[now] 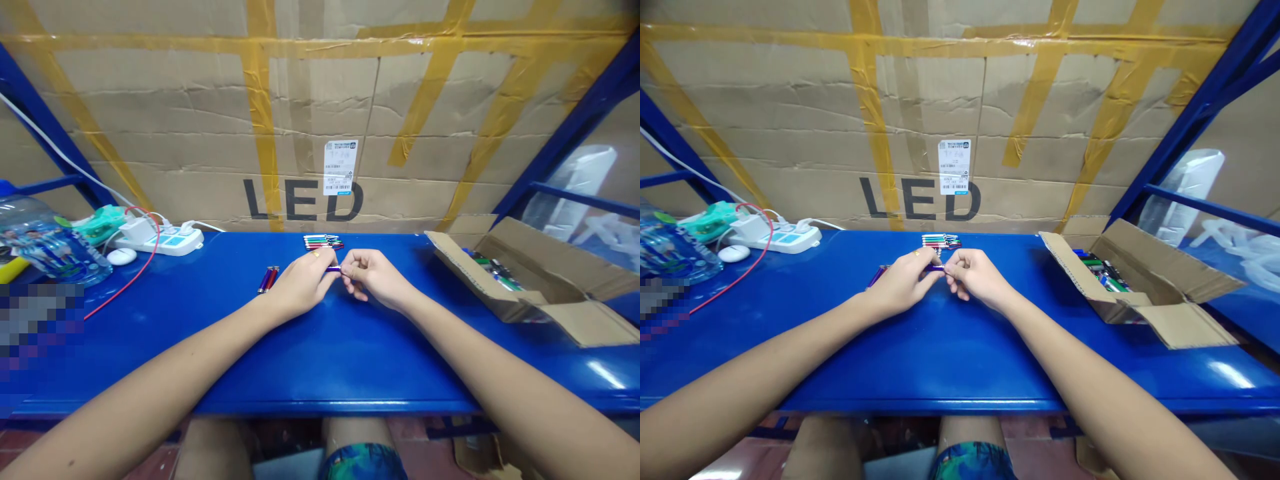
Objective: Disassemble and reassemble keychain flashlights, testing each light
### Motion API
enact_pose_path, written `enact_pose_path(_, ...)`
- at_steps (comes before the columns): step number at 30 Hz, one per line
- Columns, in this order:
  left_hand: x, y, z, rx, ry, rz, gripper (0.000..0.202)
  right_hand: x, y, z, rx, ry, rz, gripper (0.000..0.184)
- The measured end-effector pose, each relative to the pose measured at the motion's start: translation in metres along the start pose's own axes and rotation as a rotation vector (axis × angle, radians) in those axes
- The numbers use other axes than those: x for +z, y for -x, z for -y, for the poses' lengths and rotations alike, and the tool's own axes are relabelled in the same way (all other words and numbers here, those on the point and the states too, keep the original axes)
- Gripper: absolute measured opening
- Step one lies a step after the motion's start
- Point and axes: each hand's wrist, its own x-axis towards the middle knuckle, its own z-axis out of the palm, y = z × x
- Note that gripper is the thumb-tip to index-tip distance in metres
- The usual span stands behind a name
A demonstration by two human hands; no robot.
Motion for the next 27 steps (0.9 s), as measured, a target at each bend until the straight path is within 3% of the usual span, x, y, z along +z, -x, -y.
enact_pose_path(6, 0.0027, -0.0042, 0.0009, -0.025, 0.008, 0.002, 0.021, 0.0002, -0.0020, -0.0025, -0.080, 0.119, -0.090, 0.022)
enact_pose_path(12, -0.0009, 0.0013, 0.0001, -0.095, -0.032, 0.109, 0.005, 0.0011, 0.0005, 0.0026, -0.027, 0.144, -0.026, 0.016)
enact_pose_path(18, 0.0005, -0.0014, -0.0022, -0.046, 0.024, 0.015, 0.014, 0.0004, 0.0014, 0.0057, -0.061, 0.176, -0.071, 0.015)
enact_pose_path(23, 0.0015, -0.0040, 0.0036, -0.069, 0.004, 0.104, 0.023, 0.0019, 0.0005, 0.0020, -0.077, 0.237, -0.094, 0.012)
enact_pose_path(27, 0.0016, -0.0017, 0.0040, -0.046, -0.032, 0.080, 0.022, 0.0006, -0.0002, -0.0003, -0.051, 0.195, -0.072, 0.013)
